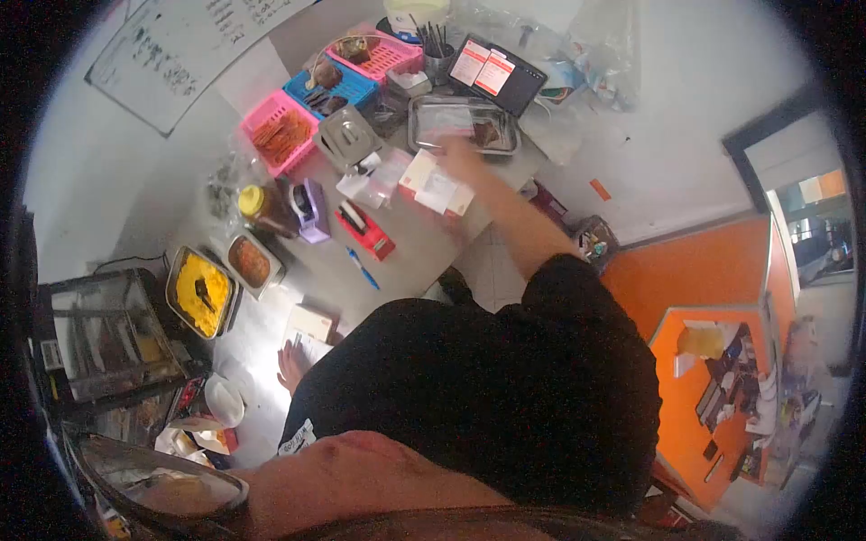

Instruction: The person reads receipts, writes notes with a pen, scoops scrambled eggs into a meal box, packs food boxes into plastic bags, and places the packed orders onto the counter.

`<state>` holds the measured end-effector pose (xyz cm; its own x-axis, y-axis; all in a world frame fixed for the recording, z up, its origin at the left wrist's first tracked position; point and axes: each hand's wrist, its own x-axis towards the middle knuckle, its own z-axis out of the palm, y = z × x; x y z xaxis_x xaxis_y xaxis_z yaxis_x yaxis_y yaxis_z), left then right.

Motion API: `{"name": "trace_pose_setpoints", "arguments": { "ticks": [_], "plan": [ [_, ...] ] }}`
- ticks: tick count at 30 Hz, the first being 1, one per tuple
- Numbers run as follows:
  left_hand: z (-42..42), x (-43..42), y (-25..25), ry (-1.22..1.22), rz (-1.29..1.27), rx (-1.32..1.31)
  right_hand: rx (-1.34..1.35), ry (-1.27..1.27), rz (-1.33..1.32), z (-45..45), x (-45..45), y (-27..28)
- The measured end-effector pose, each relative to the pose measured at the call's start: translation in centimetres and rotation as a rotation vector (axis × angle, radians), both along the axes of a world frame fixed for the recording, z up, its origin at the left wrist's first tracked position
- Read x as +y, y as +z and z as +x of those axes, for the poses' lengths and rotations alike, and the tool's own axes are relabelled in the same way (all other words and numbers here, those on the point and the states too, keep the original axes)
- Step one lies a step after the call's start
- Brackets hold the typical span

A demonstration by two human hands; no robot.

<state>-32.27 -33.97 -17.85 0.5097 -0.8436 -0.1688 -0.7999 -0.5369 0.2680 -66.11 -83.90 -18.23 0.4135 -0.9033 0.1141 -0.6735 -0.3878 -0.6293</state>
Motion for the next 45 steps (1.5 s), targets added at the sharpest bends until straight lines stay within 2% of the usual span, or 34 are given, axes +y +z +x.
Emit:
{"name": "trace_pose_setpoints", "arguments": {
  "ticks": [1,2,5,6,9,10,12,13,14,16,18,20,21,27,39,45],
  "plan": [
    [-1.0,-0.8,0.3,0.027,0.009,-0.064,0.255,-0.178,-0.112,-2.9,-4.5,0.0],
    [-1.9,-1.6,0.5,0.055,0.017,-0.129,0.353,-0.207,-0.168,-5.3,-7.6,0.9],
    [-3.3,-3.8,-3.4,-0.087,-0.301,-0.176,0.512,-0.275,-0.269,-9.4,-12.5,3.4],
    [-5.0,-5.4,-3.1,-0.088,-0.392,0.016,0.544,-0.295,-0.287,-10.3,-13.1,3.2],
    [-4.6,-7.8,-13.7,-0.359,-0.349,0.249,0.524,-0.27,-0.308,-12.2,-13.2,0.5],
    [-7.1,-9.3,-13.6,-0.354,-0.454,0.237,0.498,-0.188,-0.203,-12.5,-13.1,0.2],
    [-8.2,-12.9,-12.2,-0.265,-0.33,0.383,0.45,-0.022,0.01,-13.2,-12.3,-0.4],
    [-8.7,-14.5,-11.7,-0.22,-0.265,0.457,0.369,-0.051,-0.009,-13.3,-11.2,0.3],
    [-9.1,-16.3,-11.5,-0.17,-0.162,0.367,0.289,-0.08,-0.028,-13.0,-10.0,2.1],
    [-10.7,-17.1,-10.1,-0.16,-0.324,0.161,0.204,-0.108,-0.039,-13.1,-9.5,3.5],
    [-11.2,-18.4,-10.0,-0.035,-0.209,0.091,0.193,-0.106,-0.03,-13.5,-9.7,3.5],
    [-12.2,-19.2,-9.9,0.086,-0.025,0.026,0.158,-0.029,-0.174,-14.6,-11.0,2.0],
    [-12.4,-19.4,-9.5,0.089,-0.001,0.037,0.141,0.008,-0.247,-14.6,-11.5,2.0],
    [-12.5,-19.2,-9.9,0.088,0.043,0.01,0.227,-0.089,-0.203,-14.8,-12.4,3.7],
    [-12.2,-18.9,-11.0,0.08,-0.008,-0.015,0.293,-0.026,-0.176,-15.5,-12.5,0.7],
    [-12.3,-19.0,-10.7,0.09,0.02,-0.012,0.303,-0.032,-0.066,-15.3,-12.8,0.8]
  ]
}}
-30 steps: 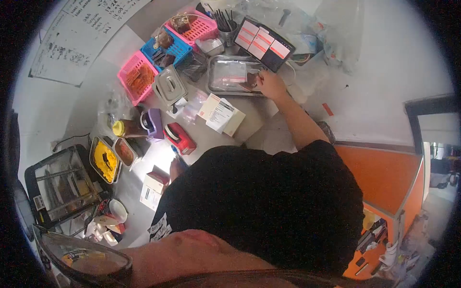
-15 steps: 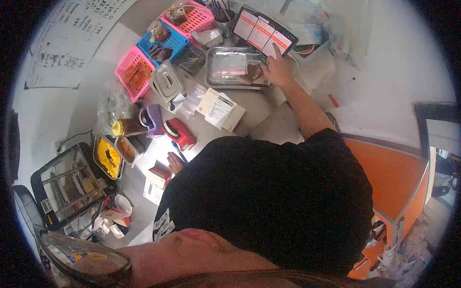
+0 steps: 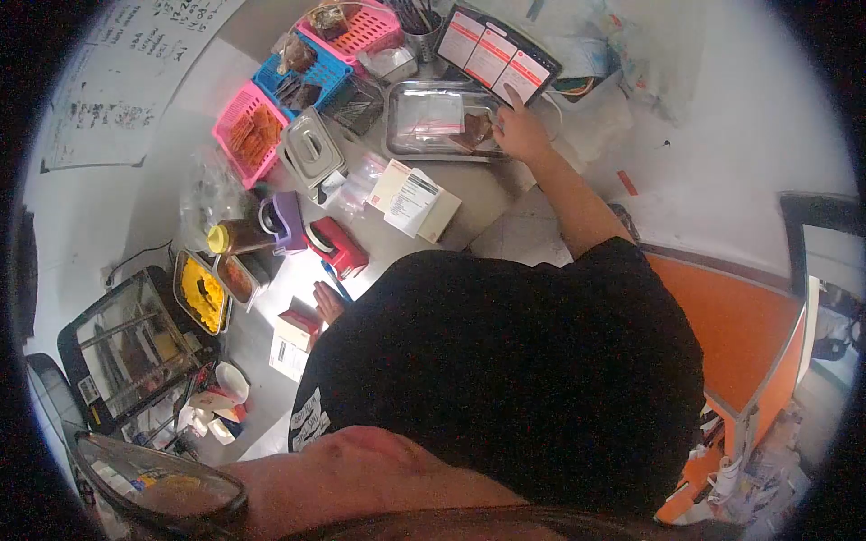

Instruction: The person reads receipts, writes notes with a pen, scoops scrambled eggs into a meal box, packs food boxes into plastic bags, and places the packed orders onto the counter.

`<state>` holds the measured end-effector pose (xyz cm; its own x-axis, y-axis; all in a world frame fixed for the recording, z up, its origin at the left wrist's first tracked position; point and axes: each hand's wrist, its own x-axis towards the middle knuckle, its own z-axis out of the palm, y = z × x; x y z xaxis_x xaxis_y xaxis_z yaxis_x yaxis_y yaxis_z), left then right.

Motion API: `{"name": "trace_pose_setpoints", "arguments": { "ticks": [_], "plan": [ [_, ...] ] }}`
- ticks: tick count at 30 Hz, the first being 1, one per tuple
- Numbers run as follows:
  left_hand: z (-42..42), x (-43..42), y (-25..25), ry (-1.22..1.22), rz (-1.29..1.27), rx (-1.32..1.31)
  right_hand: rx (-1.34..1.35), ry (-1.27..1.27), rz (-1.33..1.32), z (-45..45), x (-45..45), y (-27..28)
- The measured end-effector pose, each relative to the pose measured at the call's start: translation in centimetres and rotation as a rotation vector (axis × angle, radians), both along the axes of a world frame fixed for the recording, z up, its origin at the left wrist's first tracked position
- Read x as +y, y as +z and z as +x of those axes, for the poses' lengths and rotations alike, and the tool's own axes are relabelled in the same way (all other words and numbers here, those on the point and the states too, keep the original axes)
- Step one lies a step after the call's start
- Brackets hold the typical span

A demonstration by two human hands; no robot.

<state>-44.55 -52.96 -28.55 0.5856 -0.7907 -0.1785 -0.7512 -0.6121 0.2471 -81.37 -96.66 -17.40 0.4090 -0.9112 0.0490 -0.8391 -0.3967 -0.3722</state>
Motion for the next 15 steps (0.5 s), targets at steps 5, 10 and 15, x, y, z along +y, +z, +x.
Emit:
{"name": "trace_pose_setpoints", "arguments": {
  "ticks": [5,10,15],
  "plan": [
    [0.0,-0.1,0.1,-0.005,0.003,0.004,0.019,0.043,-0.037,0.5,-0.4,-0.3],
    [-0.3,-0.3,0.6,0.011,0.006,0.014,-0.017,0.087,0.027,1.9,-0.9,-0.2],
    [-0.3,-0.3,0.7,-0.001,0.031,-0.009,0.074,0.072,0.101,3.5,-1.5,-0.1]
  ]
}}
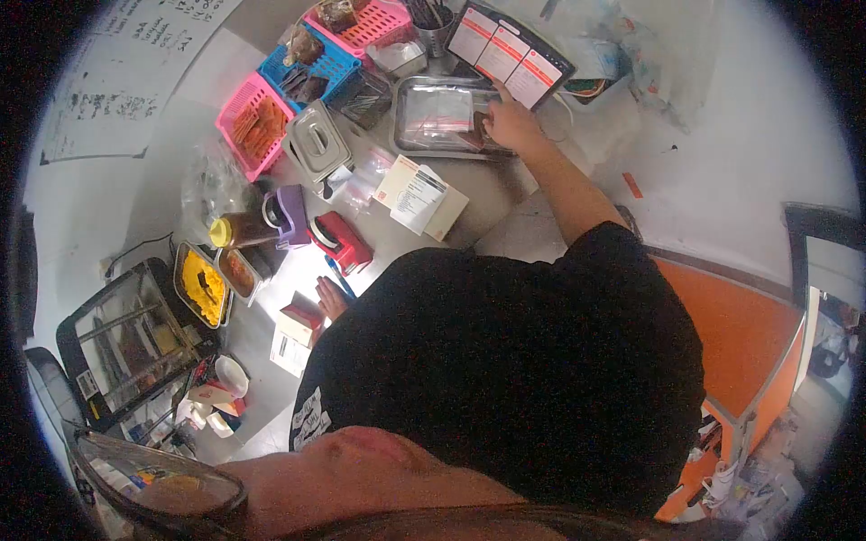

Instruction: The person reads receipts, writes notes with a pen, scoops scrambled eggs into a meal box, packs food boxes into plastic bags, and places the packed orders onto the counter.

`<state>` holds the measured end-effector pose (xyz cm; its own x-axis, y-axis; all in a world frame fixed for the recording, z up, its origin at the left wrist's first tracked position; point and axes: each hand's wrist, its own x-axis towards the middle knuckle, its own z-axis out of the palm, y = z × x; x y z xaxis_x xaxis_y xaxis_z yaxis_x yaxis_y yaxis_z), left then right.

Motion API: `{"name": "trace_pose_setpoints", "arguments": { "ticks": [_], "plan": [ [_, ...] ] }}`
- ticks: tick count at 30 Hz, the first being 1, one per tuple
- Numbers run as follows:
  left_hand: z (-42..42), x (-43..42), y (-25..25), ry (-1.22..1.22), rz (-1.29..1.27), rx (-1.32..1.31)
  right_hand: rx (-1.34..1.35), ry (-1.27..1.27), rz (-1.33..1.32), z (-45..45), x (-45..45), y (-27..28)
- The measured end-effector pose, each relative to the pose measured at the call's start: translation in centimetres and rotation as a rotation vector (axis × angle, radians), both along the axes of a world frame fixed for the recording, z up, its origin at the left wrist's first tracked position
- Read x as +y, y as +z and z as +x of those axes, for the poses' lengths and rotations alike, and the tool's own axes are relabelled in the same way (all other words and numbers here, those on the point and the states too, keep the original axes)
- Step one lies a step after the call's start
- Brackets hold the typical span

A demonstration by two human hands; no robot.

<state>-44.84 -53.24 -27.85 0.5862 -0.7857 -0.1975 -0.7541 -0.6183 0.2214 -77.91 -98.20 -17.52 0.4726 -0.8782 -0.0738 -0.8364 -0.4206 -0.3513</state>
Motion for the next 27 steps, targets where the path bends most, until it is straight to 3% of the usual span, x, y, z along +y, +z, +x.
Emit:
{"name": "trace_pose_setpoints", "arguments": {
  "ticks": [6,22,27],
  "plan": [
    [0.2,-0.2,0.2,0.019,0.035,0.036,-0.006,-0.155,-0.137,0.5,-0.6,1.0],
    [-0.1,-0.2,0.2,0.039,0.038,0.047,-0.005,-0.094,-0.2,1.8,-1.7,-1.3],
    [-0.1,-0.2,0.8,0.028,0.037,0.071,-0.134,-0.072,-0.234,2.0,-0.8,1.0]
  ]
}}
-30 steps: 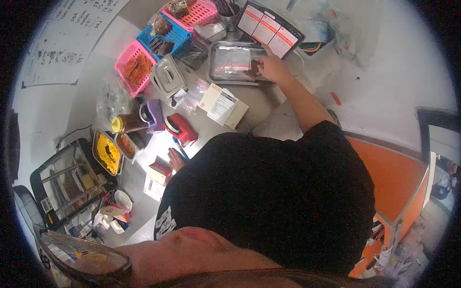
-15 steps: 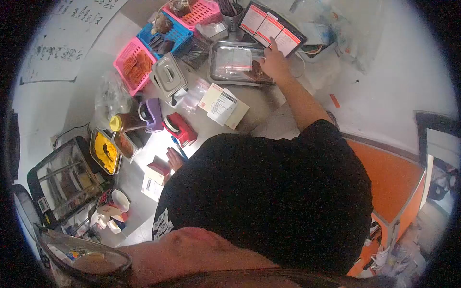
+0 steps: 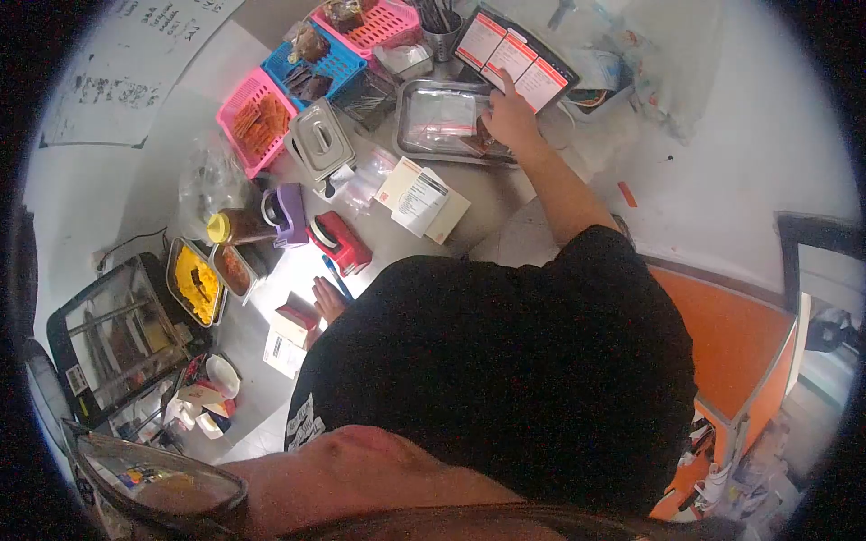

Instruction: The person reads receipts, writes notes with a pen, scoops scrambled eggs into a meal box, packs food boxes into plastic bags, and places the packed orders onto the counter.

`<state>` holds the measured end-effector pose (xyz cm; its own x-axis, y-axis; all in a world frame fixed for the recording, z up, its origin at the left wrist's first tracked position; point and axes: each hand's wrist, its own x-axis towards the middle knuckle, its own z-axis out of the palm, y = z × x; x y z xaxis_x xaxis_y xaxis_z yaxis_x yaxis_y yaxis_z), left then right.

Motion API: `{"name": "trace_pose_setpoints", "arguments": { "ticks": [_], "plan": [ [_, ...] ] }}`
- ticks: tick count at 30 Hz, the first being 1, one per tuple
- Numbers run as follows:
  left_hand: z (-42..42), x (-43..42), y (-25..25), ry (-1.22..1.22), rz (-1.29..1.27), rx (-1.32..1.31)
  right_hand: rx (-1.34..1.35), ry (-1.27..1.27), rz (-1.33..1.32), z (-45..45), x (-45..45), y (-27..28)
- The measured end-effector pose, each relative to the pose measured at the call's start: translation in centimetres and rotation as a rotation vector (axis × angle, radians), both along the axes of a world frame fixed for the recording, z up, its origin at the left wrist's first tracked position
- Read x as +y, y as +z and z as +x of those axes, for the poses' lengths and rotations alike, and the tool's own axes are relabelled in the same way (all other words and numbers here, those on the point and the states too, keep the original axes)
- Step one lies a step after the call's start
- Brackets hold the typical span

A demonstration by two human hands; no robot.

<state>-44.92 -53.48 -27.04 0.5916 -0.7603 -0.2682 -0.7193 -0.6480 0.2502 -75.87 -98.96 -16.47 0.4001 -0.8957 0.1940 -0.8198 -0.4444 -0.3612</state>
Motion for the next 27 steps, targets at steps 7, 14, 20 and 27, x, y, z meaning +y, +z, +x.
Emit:
{"name": "trace_pose_setpoints", "arguments": {
  "ticks": [7,14,20,27],
  "plan": [
    [0.2,0.3,-0.4,-0.02,-0.044,0.006,0.134,-0.084,0.03,-0.6,-1.8,-0.3],
    [0.5,0.5,-1.2,-0.031,-0.017,-0.026,0.077,0.007,0.051,0.5,-0.8,0.3],
    [0.4,0.3,-0.7,-0.016,0.006,0.008,0.077,0.036,0.02,0.8,-2.1,-0.7],
    [-0.2,0.0,0.2,-0.006,-0.014,0.002,0.156,0.03,0.088,1.1,-2.9,-1.0]
  ]
}}
